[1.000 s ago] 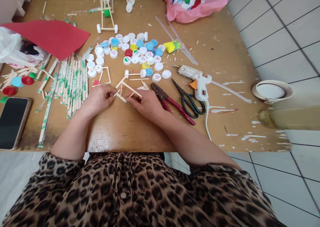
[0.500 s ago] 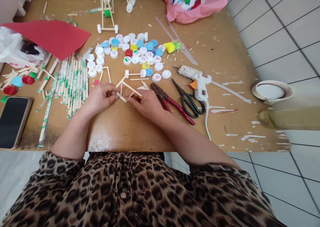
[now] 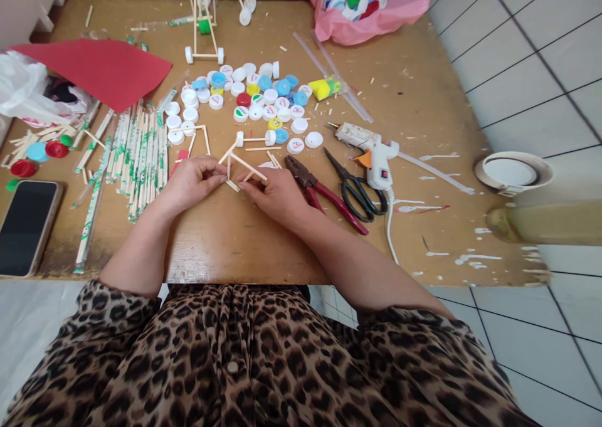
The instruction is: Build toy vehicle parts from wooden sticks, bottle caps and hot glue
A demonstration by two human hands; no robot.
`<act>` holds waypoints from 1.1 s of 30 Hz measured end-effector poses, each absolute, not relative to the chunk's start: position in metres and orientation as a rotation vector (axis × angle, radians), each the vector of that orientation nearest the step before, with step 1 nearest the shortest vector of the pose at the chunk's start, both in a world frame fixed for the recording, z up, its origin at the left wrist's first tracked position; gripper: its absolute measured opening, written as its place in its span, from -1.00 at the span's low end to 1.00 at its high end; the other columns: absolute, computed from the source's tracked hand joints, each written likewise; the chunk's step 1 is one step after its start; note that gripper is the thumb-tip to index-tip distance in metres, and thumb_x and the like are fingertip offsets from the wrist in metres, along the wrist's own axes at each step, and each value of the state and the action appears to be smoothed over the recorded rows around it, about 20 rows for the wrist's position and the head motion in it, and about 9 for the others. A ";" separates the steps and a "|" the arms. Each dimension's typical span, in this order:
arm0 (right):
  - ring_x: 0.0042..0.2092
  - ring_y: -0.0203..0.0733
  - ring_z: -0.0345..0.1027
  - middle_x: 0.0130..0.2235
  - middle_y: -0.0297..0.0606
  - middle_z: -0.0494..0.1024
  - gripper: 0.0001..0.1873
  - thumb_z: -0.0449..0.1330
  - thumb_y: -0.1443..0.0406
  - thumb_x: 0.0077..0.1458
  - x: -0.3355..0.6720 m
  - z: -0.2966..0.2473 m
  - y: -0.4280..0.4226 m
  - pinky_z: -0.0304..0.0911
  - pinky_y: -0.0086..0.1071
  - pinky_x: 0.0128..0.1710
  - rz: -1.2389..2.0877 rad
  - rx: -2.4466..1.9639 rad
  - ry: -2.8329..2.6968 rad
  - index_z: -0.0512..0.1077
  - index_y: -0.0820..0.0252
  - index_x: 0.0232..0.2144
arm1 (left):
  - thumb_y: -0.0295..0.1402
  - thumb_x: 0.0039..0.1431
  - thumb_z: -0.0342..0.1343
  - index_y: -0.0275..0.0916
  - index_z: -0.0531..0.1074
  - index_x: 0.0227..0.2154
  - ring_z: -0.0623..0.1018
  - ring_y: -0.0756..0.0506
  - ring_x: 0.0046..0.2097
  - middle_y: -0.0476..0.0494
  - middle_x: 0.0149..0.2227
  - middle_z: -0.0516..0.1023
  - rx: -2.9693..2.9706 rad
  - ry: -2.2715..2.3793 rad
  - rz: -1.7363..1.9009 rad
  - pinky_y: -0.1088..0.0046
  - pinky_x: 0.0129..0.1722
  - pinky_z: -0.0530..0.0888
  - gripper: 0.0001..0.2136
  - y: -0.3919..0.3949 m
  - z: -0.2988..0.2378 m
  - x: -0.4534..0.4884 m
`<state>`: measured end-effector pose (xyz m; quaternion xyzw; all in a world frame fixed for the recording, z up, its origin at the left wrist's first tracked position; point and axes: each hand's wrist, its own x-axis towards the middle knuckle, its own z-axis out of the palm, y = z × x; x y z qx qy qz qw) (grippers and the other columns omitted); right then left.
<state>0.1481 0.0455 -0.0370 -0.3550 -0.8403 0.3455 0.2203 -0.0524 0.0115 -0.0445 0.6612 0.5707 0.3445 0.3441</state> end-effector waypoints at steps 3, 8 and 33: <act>-0.44 -0.31 0.27 -0.47 -0.33 0.49 -0.83 0.12 0.30 0.20 0.148 -0.036 0.045 0.11 -0.42 -0.36 0.966 -1.001 -2.328 0.51 0.20 -0.34 | -0.36 0.06 0.18 -0.24 0.60 -0.40 0.54 -0.09 -0.31 -0.11 -0.36 0.62 1.667 1.485 0.906 0.35 -0.23 0.44 -0.88 0.011 -0.040 -0.054; -0.43 -0.30 0.28 -0.44 -0.30 0.51 -0.83 0.12 0.31 0.20 0.148 -0.033 0.045 0.11 -0.41 -0.35 0.972 -1.021 -2.339 0.52 0.22 -0.33 | -0.32 0.05 0.21 -0.27 0.61 -0.35 0.48 -0.05 -0.39 -0.08 -0.42 0.60 1.537 1.616 0.998 0.42 -0.35 0.42 -0.84 0.009 -0.031 -0.061; -0.42 -0.30 0.25 -0.45 -0.31 0.52 -0.84 0.16 0.28 0.17 0.150 -0.032 0.046 0.11 -0.41 -0.35 0.944 -1.023 -2.362 0.53 0.19 -0.37 | -0.37 0.04 0.20 -0.17 0.58 -0.47 0.51 -0.08 -0.36 -0.10 -0.39 0.58 1.681 1.487 0.973 0.36 -0.31 0.44 -0.93 0.013 -0.049 -0.049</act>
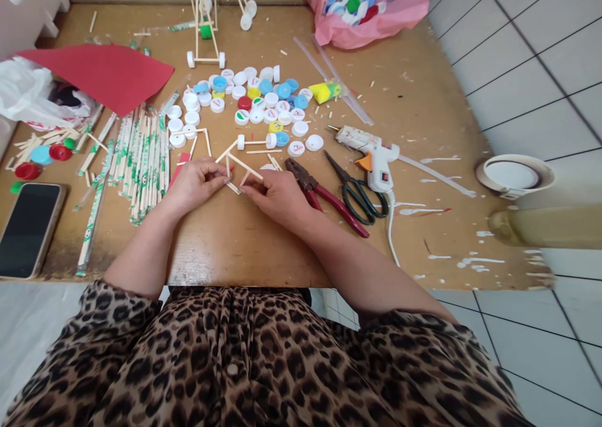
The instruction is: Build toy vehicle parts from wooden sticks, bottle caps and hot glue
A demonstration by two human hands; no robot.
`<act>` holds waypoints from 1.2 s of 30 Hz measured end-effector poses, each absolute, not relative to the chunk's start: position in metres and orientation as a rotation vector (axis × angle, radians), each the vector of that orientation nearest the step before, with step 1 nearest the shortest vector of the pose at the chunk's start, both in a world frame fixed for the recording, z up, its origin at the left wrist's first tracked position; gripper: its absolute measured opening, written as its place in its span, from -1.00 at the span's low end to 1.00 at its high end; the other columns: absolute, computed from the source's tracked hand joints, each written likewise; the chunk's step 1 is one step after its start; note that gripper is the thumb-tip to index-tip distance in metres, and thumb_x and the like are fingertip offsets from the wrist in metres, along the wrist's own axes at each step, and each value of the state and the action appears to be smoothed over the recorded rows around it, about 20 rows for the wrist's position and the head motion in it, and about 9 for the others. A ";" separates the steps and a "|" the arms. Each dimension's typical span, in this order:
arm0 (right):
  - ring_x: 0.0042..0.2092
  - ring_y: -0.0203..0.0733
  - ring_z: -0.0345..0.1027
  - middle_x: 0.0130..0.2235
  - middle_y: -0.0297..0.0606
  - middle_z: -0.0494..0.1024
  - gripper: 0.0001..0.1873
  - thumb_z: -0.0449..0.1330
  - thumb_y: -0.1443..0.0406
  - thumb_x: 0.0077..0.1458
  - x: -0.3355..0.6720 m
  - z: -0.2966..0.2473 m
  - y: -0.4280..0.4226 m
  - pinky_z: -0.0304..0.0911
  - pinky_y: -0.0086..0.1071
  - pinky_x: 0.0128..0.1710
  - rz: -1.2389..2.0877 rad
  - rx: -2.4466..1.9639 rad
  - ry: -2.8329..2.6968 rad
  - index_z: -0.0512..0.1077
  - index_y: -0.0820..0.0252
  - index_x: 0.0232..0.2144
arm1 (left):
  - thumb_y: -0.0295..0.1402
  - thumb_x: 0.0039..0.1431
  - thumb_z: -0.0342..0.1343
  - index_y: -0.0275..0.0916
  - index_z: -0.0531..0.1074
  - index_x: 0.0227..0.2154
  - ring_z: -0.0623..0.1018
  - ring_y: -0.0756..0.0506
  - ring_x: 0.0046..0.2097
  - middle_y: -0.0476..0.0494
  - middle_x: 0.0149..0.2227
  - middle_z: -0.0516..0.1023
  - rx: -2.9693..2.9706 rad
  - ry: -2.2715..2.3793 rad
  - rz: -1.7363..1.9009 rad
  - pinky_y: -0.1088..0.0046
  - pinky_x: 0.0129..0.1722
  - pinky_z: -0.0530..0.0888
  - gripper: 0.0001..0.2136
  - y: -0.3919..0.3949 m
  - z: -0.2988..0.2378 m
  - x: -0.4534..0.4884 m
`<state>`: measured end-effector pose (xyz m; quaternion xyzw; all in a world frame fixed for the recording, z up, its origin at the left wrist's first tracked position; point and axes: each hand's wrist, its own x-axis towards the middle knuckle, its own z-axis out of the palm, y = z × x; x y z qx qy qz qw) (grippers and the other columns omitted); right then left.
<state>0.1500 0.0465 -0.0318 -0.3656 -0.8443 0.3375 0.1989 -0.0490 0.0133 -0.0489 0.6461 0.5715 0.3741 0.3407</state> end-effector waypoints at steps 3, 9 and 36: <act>-0.41 -0.30 0.26 -0.45 -0.31 0.53 -0.83 0.15 0.28 0.17 0.150 -0.031 0.047 0.11 -0.42 -0.35 0.925 -1.005 -2.364 0.54 0.18 -0.37 | -0.37 0.05 0.20 -0.17 0.59 -0.47 0.50 -0.08 -0.37 -0.10 -0.40 0.57 1.681 1.499 0.969 0.36 -0.32 0.44 -0.92 0.013 -0.048 -0.049; -0.40 -0.29 0.30 -0.44 -0.29 0.54 -0.85 0.16 0.33 0.14 0.150 -0.031 0.048 0.11 -0.41 -0.35 0.945 -1.014 -2.355 0.54 0.21 -0.38 | -0.36 0.04 0.19 -0.18 0.57 -0.49 0.49 -0.07 -0.38 -0.09 -0.41 0.55 1.686 1.469 0.997 0.37 -0.34 0.42 -0.91 0.013 -0.048 -0.047; -0.53 -0.37 0.28 -0.53 -0.38 0.48 -0.60 0.30 -0.04 -0.03 0.146 -0.034 0.044 0.25 -0.44 -0.50 1.510 -0.960 -1.713 0.48 0.20 -0.43 | -0.34 0.05 0.25 -0.18 0.54 -0.47 0.56 -0.08 -0.23 -0.15 -0.24 0.60 1.810 1.453 1.220 0.41 -0.28 0.47 -0.94 0.000 -0.038 -0.026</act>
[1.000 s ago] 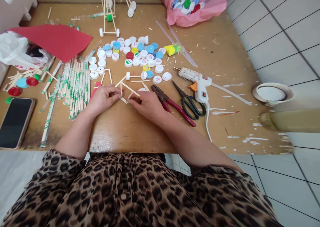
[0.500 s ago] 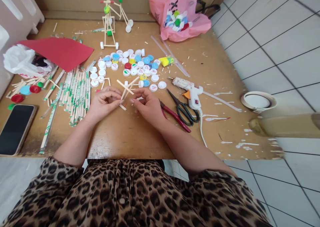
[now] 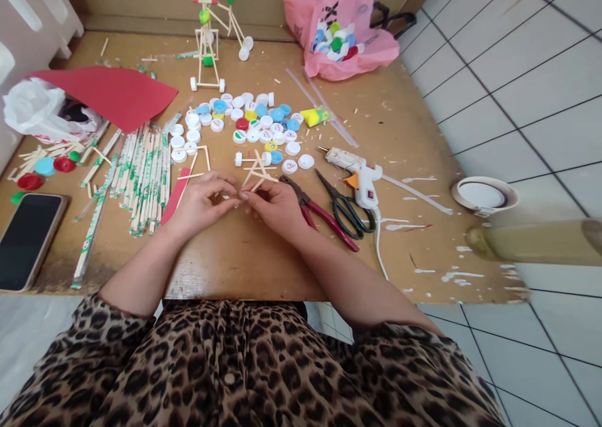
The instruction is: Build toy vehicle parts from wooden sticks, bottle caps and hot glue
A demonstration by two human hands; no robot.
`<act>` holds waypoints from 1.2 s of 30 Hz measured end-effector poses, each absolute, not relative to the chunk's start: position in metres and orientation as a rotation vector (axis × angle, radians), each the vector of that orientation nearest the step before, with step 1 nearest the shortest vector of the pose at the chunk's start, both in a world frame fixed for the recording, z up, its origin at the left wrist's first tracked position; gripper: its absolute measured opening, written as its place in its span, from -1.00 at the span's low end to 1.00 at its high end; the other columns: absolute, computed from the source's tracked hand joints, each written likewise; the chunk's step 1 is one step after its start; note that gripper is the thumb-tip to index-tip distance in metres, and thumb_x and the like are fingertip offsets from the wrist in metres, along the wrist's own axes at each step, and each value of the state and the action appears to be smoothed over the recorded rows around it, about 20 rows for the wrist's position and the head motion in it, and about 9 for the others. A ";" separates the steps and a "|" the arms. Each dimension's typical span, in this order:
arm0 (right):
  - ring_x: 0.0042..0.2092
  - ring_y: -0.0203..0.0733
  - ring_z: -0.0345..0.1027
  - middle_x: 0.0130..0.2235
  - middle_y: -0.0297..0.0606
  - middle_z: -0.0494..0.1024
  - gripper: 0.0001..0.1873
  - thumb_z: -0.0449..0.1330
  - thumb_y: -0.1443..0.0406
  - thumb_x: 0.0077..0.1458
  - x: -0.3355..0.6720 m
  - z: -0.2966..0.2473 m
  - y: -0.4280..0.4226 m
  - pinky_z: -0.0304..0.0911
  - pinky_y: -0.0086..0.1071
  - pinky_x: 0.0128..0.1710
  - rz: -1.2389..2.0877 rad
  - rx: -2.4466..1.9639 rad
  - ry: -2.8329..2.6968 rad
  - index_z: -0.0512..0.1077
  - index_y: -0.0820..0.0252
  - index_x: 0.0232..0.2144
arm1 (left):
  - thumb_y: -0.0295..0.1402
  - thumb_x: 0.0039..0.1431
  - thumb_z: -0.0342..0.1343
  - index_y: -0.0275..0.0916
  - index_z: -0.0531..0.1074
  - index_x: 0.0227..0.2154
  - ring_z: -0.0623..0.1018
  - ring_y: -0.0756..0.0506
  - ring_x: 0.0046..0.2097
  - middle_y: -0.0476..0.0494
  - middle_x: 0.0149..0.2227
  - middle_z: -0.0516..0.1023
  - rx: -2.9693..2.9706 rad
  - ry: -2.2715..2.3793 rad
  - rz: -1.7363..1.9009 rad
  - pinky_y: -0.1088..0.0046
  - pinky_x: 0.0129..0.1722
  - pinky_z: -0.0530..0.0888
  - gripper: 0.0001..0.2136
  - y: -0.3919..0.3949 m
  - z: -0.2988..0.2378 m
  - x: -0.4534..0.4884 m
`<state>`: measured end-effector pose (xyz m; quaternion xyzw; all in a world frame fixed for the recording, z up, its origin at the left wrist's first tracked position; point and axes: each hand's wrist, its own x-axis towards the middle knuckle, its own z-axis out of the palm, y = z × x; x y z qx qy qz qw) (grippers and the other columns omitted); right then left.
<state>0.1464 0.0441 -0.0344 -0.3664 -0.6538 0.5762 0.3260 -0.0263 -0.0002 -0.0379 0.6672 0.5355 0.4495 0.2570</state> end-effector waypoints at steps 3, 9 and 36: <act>-0.54 -0.37 0.31 -0.57 -0.39 0.49 -0.58 0.33 -0.05 -0.08 0.150 -0.033 0.048 0.31 -0.43 -0.49 1.643 -0.932 -1.677 0.50 0.20 -0.41 | -0.25 0.07 0.24 -0.19 0.55 -0.43 0.57 -0.08 -0.24 -0.14 -0.26 0.62 1.633 1.488 1.273 0.40 -0.28 0.48 -0.87 0.003 -0.039 -0.034; -0.47 -0.34 0.41 -0.49 -0.33 0.57 -0.58 0.37 -0.03 -0.14 0.150 -0.031 0.051 0.40 -0.40 -0.44 1.762 -0.899 -1.550 0.52 0.18 -0.41 | -0.13 -0.02 0.31 -0.24 0.59 -0.36 0.55 -0.05 -0.38 -0.11 -0.40 0.64 1.353 1.417 1.256 0.41 -0.35 0.49 -0.73 0.004 -0.039 -0.037; -0.35 -0.25 0.39 -0.40 -0.27 0.56 -0.80 0.12 0.31 0.19 0.147 -0.043 0.048 0.27 -0.39 -0.27 0.975 -0.894 -2.242 0.56 0.19 -0.34 | -0.40 0.00 0.20 -0.24 0.58 -0.47 0.50 -0.03 -0.40 -0.07 -0.44 0.62 1.639 1.562 1.031 0.45 -0.38 0.40 -0.93 0.011 -0.042 -0.043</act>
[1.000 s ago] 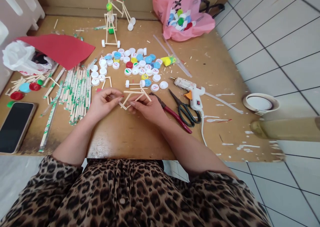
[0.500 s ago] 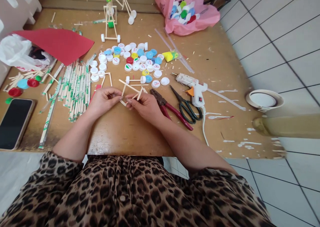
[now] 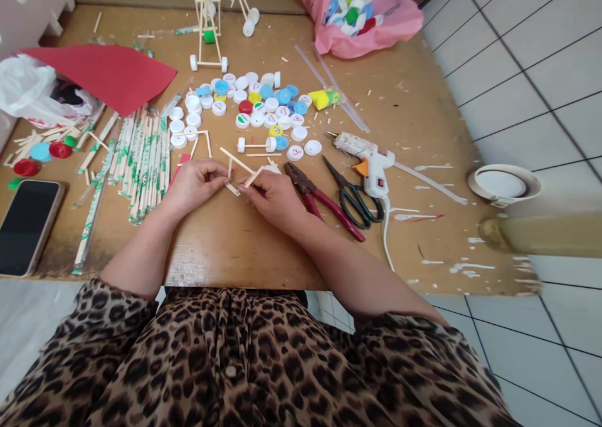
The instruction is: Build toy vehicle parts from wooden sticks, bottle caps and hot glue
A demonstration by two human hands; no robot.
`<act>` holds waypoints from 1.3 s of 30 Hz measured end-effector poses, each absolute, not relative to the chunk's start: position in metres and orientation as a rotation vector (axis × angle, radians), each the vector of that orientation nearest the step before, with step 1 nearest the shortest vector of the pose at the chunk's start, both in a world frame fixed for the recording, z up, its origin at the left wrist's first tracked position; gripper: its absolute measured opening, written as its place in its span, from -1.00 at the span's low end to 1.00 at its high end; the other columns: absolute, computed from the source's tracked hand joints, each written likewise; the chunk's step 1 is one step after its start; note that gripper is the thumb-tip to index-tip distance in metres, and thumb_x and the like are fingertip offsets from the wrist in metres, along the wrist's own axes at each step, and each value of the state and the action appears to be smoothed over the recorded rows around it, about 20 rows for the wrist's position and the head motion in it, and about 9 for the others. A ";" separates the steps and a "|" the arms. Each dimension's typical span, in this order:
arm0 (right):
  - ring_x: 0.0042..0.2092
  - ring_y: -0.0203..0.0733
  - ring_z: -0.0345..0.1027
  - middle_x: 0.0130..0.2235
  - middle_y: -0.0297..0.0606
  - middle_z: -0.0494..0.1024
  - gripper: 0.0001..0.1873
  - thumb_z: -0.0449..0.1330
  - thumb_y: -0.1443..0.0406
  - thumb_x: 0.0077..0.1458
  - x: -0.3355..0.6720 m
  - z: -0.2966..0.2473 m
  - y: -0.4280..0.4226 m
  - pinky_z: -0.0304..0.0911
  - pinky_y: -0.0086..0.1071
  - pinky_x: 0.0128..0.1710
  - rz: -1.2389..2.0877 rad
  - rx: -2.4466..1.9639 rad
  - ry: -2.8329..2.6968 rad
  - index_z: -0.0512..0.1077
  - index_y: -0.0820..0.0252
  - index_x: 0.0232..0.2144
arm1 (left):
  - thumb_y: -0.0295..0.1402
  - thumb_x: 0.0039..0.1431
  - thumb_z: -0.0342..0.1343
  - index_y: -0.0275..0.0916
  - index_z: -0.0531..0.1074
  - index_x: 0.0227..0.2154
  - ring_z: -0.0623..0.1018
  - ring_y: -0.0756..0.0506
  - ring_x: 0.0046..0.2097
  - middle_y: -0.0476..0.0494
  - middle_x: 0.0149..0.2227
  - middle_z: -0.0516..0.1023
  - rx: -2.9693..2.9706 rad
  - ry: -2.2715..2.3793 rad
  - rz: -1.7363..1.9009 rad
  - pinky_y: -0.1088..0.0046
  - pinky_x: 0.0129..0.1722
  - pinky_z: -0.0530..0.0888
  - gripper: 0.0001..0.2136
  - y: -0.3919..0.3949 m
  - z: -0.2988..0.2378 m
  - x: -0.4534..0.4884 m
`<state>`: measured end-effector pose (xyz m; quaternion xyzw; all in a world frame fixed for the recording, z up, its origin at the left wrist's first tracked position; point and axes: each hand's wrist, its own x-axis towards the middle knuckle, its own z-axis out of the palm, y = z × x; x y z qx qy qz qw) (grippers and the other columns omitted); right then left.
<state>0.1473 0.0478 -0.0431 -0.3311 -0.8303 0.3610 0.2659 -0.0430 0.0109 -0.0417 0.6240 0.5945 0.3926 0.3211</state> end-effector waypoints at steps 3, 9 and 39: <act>-0.32 -0.24 0.40 -0.36 -0.25 0.58 -0.77 0.09 0.30 0.21 0.147 -0.043 0.048 0.28 -0.38 -0.24 0.926 -0.878 -2.286 0.57 0.19 -0.31 | -0.40 0.01 0.19 -0.25 0.57 -0.48 0.50 -0.04 -0.40 -0.07 -0.44 0.61 1.646 1.561 1.019 0.44 -0.36 0.41 -0.92 0.011 -0.042 -0.043; -0.28 -0.22 0.41 -0.31 -0.21 0.59 -0.75 0.07 0.31 0.23 0.147 -0.043 0.048 0.27 -0.38 -0.22 0.855 -0.870 -2.356 0.56 0.22 -0.25 | -0.40 0.02 0.16 -0.26 0.56 -0.47 0.50 -0.04 -0.38 -0.08 -0.43 0.61 1.661 1.549 1.004 0.44 -0.33 0.41 -0.92 0.010 -0.040 -0.043; -0.33 -0.22 0.38 -0.37 -0.23 0.58 -0.74 0.05 0.31 0.24 0.147 -0.036 0.046 0.20 -0.39 -0.26 0.898 -1.009 -2.421 0.55 0.23 -0.20 | -0.40 -0.10 0.11 -0.25 0.47 -0.56 0.35 0.03 -0.54 0.04 -0.61 0.43 1.569 1.652 0.746 0.51 -0.51 0.27 -0.94 0.006 -0.031 -0.053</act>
